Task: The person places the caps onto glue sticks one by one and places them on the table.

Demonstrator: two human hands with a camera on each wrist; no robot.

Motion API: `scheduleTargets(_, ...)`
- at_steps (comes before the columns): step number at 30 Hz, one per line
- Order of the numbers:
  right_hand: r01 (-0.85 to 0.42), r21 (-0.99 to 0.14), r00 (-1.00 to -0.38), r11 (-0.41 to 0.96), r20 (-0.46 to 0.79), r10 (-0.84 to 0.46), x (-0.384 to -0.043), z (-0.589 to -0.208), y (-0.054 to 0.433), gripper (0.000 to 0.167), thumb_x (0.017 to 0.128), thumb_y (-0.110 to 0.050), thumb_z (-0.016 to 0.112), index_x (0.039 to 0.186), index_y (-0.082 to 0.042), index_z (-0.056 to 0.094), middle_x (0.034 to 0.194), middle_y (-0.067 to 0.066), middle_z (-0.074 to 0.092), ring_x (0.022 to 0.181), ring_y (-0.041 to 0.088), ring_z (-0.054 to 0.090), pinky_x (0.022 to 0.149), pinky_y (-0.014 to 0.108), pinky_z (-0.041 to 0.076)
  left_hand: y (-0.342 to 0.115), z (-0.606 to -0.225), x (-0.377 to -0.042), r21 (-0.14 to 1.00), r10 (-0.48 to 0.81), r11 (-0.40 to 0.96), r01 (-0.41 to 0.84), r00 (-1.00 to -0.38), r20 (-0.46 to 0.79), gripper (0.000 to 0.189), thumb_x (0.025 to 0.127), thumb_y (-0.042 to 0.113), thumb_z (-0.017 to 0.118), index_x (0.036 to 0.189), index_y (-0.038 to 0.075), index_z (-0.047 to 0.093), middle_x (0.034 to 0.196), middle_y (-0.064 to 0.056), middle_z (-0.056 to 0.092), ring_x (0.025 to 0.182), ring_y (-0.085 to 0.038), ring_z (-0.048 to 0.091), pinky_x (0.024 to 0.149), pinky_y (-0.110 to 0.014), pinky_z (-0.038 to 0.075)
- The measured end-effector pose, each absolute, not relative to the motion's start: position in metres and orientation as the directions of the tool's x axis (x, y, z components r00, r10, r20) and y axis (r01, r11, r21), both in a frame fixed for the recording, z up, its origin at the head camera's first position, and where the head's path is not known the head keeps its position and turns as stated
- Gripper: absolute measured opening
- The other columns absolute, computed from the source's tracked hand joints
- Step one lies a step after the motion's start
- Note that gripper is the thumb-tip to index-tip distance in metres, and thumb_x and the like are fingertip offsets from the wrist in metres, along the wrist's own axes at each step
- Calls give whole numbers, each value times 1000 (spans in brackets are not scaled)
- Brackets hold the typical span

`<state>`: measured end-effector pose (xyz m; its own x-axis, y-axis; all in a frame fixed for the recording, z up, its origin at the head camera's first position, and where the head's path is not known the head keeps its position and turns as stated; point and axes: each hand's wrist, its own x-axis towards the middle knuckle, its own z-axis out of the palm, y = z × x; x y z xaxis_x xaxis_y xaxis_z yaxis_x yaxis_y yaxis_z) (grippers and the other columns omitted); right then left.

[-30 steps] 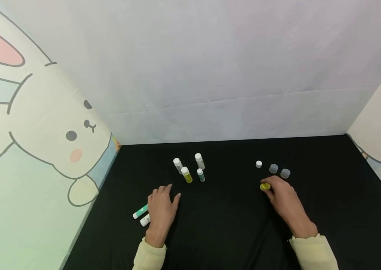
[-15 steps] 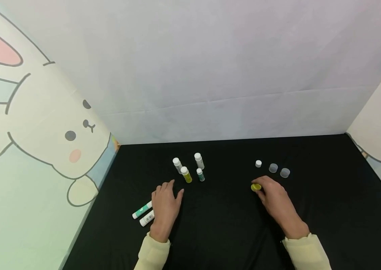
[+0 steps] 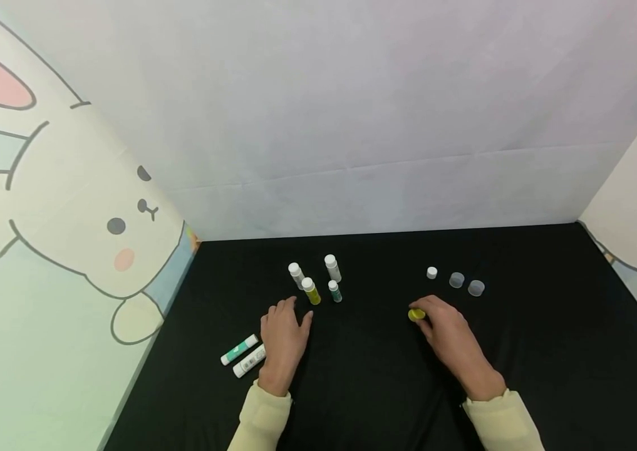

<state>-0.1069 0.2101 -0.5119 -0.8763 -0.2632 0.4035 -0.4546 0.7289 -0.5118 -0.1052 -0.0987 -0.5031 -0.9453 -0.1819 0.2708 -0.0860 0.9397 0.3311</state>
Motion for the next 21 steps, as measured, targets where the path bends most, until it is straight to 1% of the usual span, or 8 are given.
scheduleTargets(9,-459,-513,-876,726,397,-273,-105,-509,199,37,79,13,85,108,-7,76,110,5,74,96,25,73,80,48,60,-93,-505,-112,360,-205,927,-108,-947,245,47,94,29,83,129,1,70,122,-16,73,111,-36,66,99,-54,51)
scheduleTargets(17,-475,-519,-870,710,395,-294,-102,-509,186,36,79,13,85,107,-7,76,110,2,73,97,22,73,81,46,60,-89,-509,-117,354,-213,929,-108,-939,271,47,93,30,84,127,1,70,118,-16,74,108,-35,67,96,-53,52)
scheduleTargets(21,-485,-528,-867,697,391,-308,-100,-509,181,35,80,12,85,107,-8,76,110,1,73,97,20,72,81,44,61,-87,-510,-120,351,-226,929,-112,-926,302,46,91,29,86,123,0,70,113,-15,74,103,-35,67,93,-53,53)
